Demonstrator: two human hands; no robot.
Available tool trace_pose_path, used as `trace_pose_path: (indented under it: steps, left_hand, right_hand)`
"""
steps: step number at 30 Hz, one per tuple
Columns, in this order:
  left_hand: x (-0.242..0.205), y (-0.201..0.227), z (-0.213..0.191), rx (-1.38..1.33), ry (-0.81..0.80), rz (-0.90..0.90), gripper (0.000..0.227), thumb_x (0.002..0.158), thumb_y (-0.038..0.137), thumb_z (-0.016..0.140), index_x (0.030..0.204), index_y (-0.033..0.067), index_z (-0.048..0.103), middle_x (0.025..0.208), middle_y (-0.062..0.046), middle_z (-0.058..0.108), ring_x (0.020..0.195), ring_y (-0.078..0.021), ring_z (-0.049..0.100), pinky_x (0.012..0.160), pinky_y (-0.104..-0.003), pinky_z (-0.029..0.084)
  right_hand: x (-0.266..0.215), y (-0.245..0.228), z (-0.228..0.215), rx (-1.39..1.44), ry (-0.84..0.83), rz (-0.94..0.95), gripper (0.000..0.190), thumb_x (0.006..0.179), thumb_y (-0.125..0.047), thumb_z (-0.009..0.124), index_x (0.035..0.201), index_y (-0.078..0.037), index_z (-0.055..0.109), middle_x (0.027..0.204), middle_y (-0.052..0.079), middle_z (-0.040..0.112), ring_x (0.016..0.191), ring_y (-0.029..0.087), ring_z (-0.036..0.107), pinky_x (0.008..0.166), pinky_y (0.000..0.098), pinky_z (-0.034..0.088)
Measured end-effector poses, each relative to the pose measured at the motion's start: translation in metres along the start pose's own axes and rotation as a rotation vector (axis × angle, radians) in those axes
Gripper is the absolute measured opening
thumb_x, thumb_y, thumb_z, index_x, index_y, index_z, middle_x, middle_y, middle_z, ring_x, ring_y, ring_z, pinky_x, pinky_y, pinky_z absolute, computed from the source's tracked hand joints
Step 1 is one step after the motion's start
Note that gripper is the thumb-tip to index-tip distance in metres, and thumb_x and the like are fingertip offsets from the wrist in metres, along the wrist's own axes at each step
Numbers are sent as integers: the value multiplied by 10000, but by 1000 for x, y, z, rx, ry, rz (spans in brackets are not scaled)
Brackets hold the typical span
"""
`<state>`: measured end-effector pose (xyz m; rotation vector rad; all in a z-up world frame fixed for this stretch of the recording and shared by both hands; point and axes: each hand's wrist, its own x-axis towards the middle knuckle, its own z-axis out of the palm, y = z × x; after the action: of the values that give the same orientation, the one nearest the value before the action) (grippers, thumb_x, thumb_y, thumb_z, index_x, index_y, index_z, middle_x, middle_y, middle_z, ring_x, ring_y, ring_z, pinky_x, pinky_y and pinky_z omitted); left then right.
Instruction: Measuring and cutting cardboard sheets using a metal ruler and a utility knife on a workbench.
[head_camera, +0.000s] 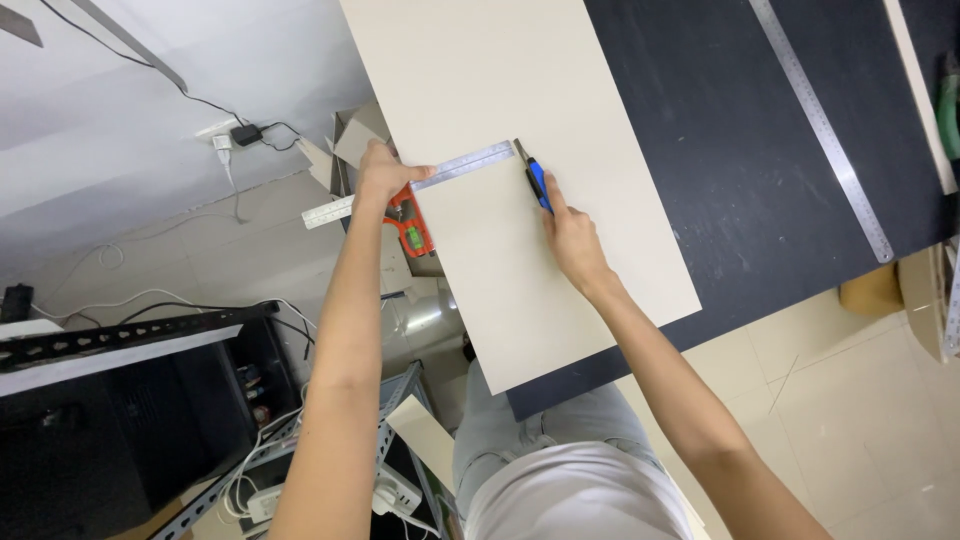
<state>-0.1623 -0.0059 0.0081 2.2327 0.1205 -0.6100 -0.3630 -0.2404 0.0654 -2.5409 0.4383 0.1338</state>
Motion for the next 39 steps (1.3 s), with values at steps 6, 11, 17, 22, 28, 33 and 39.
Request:
trace_pose_path:
  steps: [6, 11, 17, 22, 28, 33, 39]
  left_hand:
    - [-1, -2, 1, -25, 28, 11, 767, 612, 282, 1003, 1132, 5, 511, 1179, -167, 660, 1203, -346, 614, 991, -436, 540]
    - [-1, -6, 8, -36, 49, 27, 762, 613, 271, 997, 1129, 11, 502, 1167, -160, 669, 1180, -352, 632, 981, -432, 551]
    - [7, -11, 9, -4, 22, 45, 784, 628, 290, 988, 1167, 18, 487, 1228, -164, 648, 1224, -352, 600, 1019, -424, 528]
    - [-24, -9, 17, 33, 4, 83, 803, 654, 267, 972, 1209, 4, 455, 1296, -217, 606, 1268, -385, 554, 1042, -465, 507]
    - [-180, 4, 41, 62, -143, 43, 812, 785, 188, 842, 1383, -66, 355, 1379, -338, 535, 1314, -473, 497, 1108, -571, 425]
    - [-266, -27, 85, 80, -294, -176, 860, 813, 317, 814, 1455, 3, 334, 1252, -283, 650, 1234, -431, 596, 1013, -546, 506]
    - [-282, -40, 97, 41, -263, -133, 952, 790, 321, 837, 1490, -17, 287, 1049, -270, 723, 1063, -420, 692, 838, -505, 558]
  right_hand:
    - [26, 7, 5, -146, -71, -77, 555, 1023, -126, 508, 1556, -171, 358, 956, 343, 707, 921, 478, 705, 823, 557, 586]
    - [32, -7, -19, -357, -155, -34, 567, 986, -204, 569, 1532, -268, 431, 895, 296, 689, 829, 455, 723, 652, 492, 615]
    - [20, -34, -71, -123, -312, 114, 522, 976, -130, 547, 1493, -161, 482, 782, 266, 692, 489, 307, 689, 377, 333, 582]
    - [-12, 100, -45, 386, -149, 169, 507, 963, -225, 653, 1372, 42, 520, 510, 112, 603, 361, 205, 591, 343, 312, 454]
    - [-130, 207, -31, -21, 192, 295, 519, 845, -367, 875, 972, 65, 617, 1007, 226, 587, 941, 428, 610, 810, 463, 502]
    - [-169, 211, -22, 159, 209, 353, 487, 817, -211, 890, 1026, 78, 558, 1085, 195, 487, 988, 443, 599, 856, 464, 492]
    - [-186, 206, 1, -42, 317, 121, 324, 961, -269, 778, 1062, -25, 590, 968, 152, 548, 912, 402, 625, 792, 447, 491]
